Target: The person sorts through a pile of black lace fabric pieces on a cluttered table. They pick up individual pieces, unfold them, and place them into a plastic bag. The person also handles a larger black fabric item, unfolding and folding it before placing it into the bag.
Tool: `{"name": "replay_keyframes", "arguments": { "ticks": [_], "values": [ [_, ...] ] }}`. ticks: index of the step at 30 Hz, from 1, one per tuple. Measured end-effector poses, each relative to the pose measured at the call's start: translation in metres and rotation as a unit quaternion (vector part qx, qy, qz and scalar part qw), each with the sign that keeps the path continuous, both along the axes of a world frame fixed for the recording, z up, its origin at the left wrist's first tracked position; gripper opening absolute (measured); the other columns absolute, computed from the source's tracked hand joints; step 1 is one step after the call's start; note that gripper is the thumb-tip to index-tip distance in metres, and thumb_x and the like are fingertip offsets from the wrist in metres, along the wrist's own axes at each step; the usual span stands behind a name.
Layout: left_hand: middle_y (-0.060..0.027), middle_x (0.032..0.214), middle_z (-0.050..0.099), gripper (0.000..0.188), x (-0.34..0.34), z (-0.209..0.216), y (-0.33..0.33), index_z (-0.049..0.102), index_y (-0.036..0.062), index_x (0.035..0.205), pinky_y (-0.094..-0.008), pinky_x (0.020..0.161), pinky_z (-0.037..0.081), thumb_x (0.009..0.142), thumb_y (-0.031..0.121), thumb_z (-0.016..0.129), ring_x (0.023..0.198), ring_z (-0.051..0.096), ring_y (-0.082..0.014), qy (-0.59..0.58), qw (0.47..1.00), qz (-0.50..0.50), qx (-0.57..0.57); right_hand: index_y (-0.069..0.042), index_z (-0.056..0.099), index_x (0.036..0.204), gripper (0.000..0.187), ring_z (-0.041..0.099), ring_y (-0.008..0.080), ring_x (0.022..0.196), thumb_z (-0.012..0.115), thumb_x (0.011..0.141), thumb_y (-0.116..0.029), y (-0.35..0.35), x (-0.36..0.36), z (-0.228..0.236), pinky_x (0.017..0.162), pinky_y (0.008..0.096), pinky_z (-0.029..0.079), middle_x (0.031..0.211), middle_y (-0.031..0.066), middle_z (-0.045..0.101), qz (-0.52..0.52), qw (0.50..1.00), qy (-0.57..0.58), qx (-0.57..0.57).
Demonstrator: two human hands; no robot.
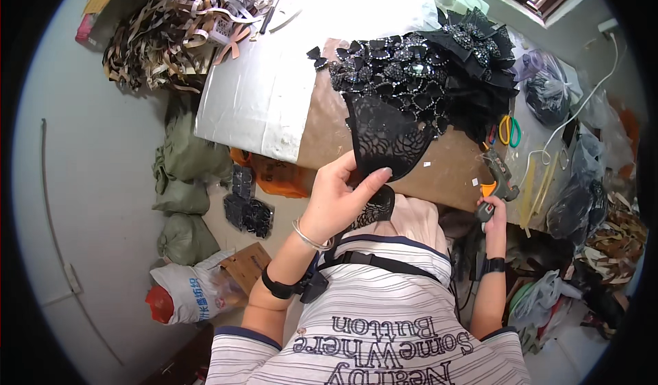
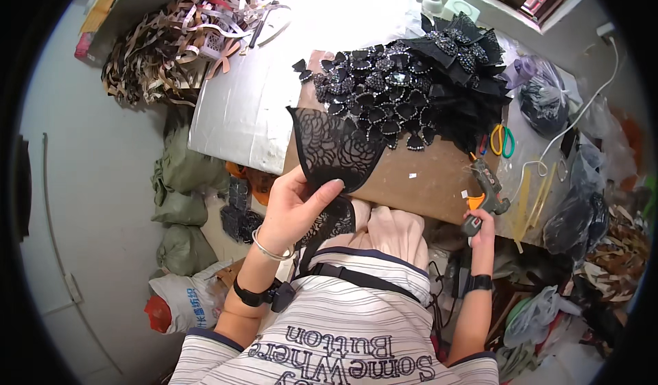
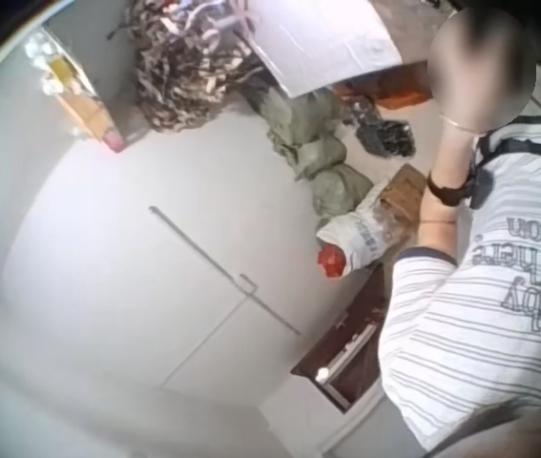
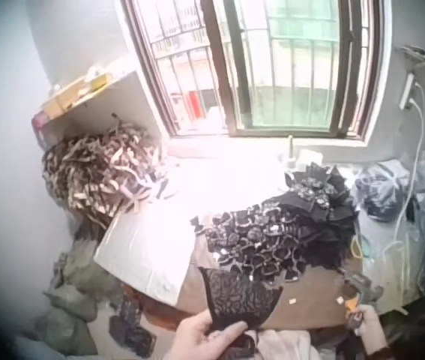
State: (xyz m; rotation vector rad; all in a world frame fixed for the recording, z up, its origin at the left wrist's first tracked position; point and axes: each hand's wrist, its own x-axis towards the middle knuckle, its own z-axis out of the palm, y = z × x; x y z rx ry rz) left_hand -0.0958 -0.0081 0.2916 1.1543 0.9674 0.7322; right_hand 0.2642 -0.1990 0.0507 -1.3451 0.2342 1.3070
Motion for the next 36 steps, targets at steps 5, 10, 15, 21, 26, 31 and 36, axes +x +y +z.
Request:
{"name": "replay_keyframes", "arguments": {
  "ticks": [5,10,15,21,26,31,36],
  "values": [
    [-0.0028,0.097,0.065,0.023,0.002,0.001,0.001,0.062,-0.0032,0.105,-0.0225,0.077,0.048,0.084,0.005,0.067,0.083,0.057,-0.0065,-0.027,0.999,-0.012,0.025,0.007,0.058,0.099,0.029,0.058,0.0229,0.065,0.055,0.071,-0.002,0.01,0.002,-0.027,0.066,0.0299,0.051,0.074,0.0122,0.059,-0.05,0.998,0.033,0.031],
    [-0.003,0.094,0.066,0.024,0.008,0.004,0.002,0.062,-0.0032,0.104,-0.0213,0.075,0.047,0.082,0.004,0.068,0.083,0.057,-0.0063,-0.017,0.999,0.026,-0.006,0.003,0.06,0.089,0.025,0.06,0.0222,0.065,0.059,0.066,-0.004,0.025,-0.012,-0.032,0.063,0.0303,0.05,0.074,0.0125,0.063,-0.063,0.998,0.017,0.013],
    [-0.0129,0.092,0.067,0.02,0.0,-0.004,0.002,0.061,-0.0052,0.099,-0.0291,0.071,0.053,0.09,0.012,0.057,0.078,0.065,-0.0173,-0.032,0.992,0.066,-0.107,0.002,0.058,0.08,0.017,0.06,0.0225,0.056,0.062,0.064,-0.001,0.023,-0.023,-0.035,0.053,0.0321,0.049,0.064,0.0119,0.061,-0.009,1.0,-0.007,0.0],
    [-0.0097,0.088,0.065,0.02,-0.017,-0.023,-0.002,0.059,-0.0033,0.098,-0.0295,0.069,0.049,0.091,0.015,0.057,0.077,0.061,-0.0167,0.004,0.99,0.067,-0.122,0.001,0.054,0.092,0.029,0.061,0.0227,0.056,0.061,0.064,0.002,0.011,-0.032,-0.033,0.054,0.0334,0.051,0.074,0.0129,0.062,-0.064,0.997,-0.045,0.003],
    [-0.0079,0.083,0.064,0.017,-0.024,-0.028,0.001,0.059,-0.0022,0.094,-0.0301,0.066,0.051,0.084,0.01,0.065,0.069,0.06,-0.0153,0.039,0.992,0.088,-0.077,-0.001,0.052,0.089,0.032,0.061,0.0238,0.056,0.064,0.06,0.005,0.0,-0.018,-0.047,0.053,0.0346,0.051,0.071,0.0125,0.059,-0.064,0.996,-0.044,-0.037],
    [-0.0056,0.091,0.065,0.019,-0.073,-0.054,0.023,0.062,-0.0053,0.1,-0.0263,0.072,0.05,0.082,0.002,0.065,0.077,0.059,-0.0115,0.115,0.989,0.074,-0.057,-0.002,0.056,0.093,0.038,0.06,0.0234,0.062,0.066,0.056,-0.001,-0.015,-0.004,-0.045,0.056,0.0333,0.048,0.072,0.0106,0.059,0.033,0.993,-0.076,-0.08],
    [-0.0064,0.087,0.066,0.015,-0.107,-0.065,0.037,0.063,-0.0041,0.095,-0.0285,0.067,0.052,0.081,0.002,0.066,0.071,0.061,-0.0127,0.149,0.985,0.091,-0.009,0.0,0.059,0.1,0.049,0.059,0.0227,0.078,0.069,0.053,-0.007,-0.033,0.035,-0.087,0.067,0.0329,0.047,0.085,0.0104,0.062,0.151,0.935,-0.284,-0.149]
  ]
}}
